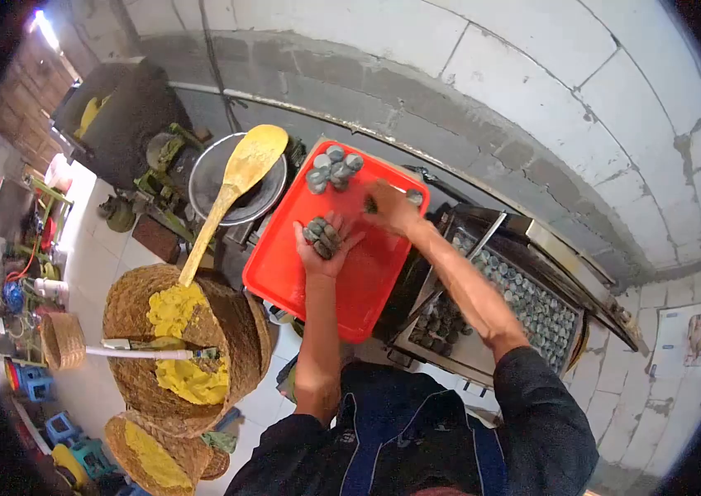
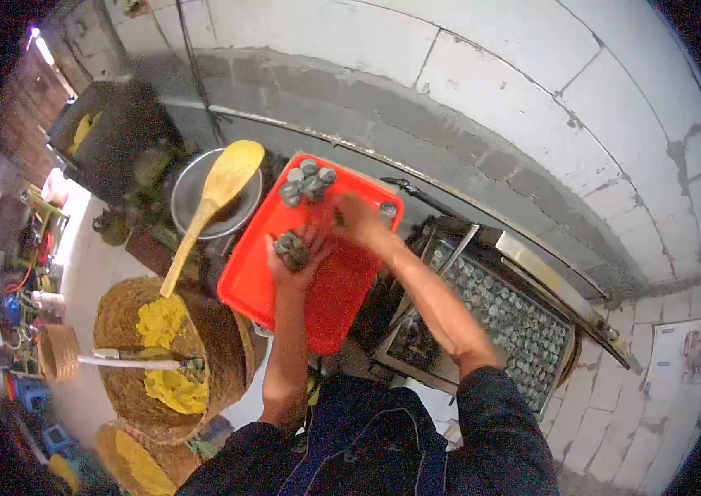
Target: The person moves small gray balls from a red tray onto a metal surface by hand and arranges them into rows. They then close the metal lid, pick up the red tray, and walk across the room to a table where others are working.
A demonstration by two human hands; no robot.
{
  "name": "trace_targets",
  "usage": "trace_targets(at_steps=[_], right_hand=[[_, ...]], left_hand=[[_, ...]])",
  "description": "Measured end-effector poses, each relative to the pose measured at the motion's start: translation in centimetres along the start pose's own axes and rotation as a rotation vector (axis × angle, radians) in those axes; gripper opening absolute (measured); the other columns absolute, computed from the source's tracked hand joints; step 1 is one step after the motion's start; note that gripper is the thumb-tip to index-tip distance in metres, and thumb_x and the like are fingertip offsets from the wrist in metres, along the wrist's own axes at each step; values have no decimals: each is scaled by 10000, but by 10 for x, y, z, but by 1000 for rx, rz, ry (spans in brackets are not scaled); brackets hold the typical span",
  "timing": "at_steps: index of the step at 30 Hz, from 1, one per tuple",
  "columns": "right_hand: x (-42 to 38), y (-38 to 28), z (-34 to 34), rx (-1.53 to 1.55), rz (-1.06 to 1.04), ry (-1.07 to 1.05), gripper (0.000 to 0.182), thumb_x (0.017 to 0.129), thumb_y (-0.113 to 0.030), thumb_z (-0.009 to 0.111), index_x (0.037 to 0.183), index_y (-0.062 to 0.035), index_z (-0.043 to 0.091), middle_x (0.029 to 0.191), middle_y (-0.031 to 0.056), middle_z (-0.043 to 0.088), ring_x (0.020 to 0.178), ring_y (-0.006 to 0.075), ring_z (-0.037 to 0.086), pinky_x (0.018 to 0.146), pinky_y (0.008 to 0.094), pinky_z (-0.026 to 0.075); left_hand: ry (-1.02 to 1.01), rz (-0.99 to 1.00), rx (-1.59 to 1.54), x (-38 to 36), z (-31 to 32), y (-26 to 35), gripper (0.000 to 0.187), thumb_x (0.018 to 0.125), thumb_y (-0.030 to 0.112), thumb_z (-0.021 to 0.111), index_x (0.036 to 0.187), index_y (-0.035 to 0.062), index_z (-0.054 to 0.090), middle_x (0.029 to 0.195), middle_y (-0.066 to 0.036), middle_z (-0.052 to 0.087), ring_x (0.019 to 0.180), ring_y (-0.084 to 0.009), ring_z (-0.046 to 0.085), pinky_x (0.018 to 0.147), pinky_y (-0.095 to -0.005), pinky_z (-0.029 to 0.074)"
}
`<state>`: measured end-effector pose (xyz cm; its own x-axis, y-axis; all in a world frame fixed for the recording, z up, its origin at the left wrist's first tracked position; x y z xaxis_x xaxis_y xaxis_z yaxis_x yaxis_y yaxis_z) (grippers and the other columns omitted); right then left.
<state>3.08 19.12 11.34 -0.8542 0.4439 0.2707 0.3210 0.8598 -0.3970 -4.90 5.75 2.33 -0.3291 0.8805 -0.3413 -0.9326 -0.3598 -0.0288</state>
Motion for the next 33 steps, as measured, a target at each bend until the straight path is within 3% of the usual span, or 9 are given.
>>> trace_targets(at_steps=[2, 3, 5, 7, 8, 17, 23, 30, 33], right_hand=[[9, -13, -24, 204, 70, -87, 253, 776, -227, 699, 959, -58, 650, 915, 190, 666, 892, 342, 642, 774, 428, 508], [13, -17, -25, 433, 122, -182, 262, 796, -236, 695, 980, -53, 658, 945, 196, 673, 892, 335, 648, 778, 409, 515], [12, 23, -21, 231, 197, -226, 283, 819, -245, 684, 1027, -53, 678, 1012, 177, 688, 925, 306, 668, 774, 399, 533], [0, 44, -35, -523, 562, -624, 281, 808, -243, 688, 1014, -51, 691, 1005, 138, 701, 912, 259, 685, 743, 413, 550], [-4, 51, -30, -526, 561, -623, 281, 808, -243, 688, 1014, -51, 691, 1005, 138, 701, 912, 259, 685, 743, 413, 550], [-28, 60, -4, -789, 623, -3, 431, 818, -418, 656, 931, -2, 647, 898, 140, 650, 855, 286, 644, 630, 384, 539], [-28, 65, 4, -858, 587, 132, 237, 830, -211, 594, 939, -2, 619, 892, 158, 628, 811, 295, 607, 601, 373, 528], [-24, 69, 11, -795, 676, 74, 190, 850, -146, 538, 958, -26, 639, 955, 160, 611, 871, 309, 608, 684, 400, 523], [-25, 65, 15, -707, 520, 113, 182, 857, -129, 528, 958, -9, 621, 991, 201, 594, 875, 334, 608, 674, 422, 527]], left_hand=[[-427, -84, -172, 5, 9, -4, 755, 933, 657, 331, 1094, -39, 575, 1102, -274, 614, 1038, -409, 595, 979, -570, 432], [-423, -91, -171, 6, 5, -2, 755, 933, 657, 331, 1094, -39, 575, 1102, -274, 614, 1038, -409, 595, 979, -570, 432], [-255, -15, -96, 12, -7, 5, 748, 930, 656, 338, 1065, -35, 589, 1065, -265, 627, 1023, -415, 600, 967, -581, 440], [-201, 9, -74, 11, -5, 7, 746, 929, 656, 342, 1066, -34, 588, 1048, -259, 630, 1014, -416, 603, 962, -582, 446], [-143, 32, -52, 11, -6, 8, 744, 929, 656, 345, 1066, -34, 587, 1031, -253, 633, 1004, -416, 606, 956, -584, 451], [-174, 14, -118, 15, -10, 9, 721, 932, 644, 359, 1044, -31, 584, 1044, -262, 630, 997, -425, 610, 947, -589, 461], [-102, 61, -75, 15, -8, 9, 711, 937, 633, 358, 1058, -33, 575, 1031, -253, 623, 990, -423, 611, 941, -589, 465], [-121, 77, -46, 13, -3, 8, 708, 940, 627, 362, 1057, -38, 575, 1051, -256, 614, 973, -414, 611, 934, -589, 469], [-91, 53, -48, 18, -9, 8, 706, 939, 626, 366, 1066, -38, 570, 1047, -251, 617, 975, -412, 611, 932, -585, 471]])
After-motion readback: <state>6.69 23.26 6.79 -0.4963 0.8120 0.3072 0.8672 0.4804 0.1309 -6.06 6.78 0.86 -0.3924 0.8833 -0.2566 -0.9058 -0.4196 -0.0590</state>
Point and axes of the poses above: each hand's wrist, its own x-axis towards the middle knuckle, its own z-axis out of the palm, y = z × x, the point moved 6 cm from there along x, towards the middle knuckle
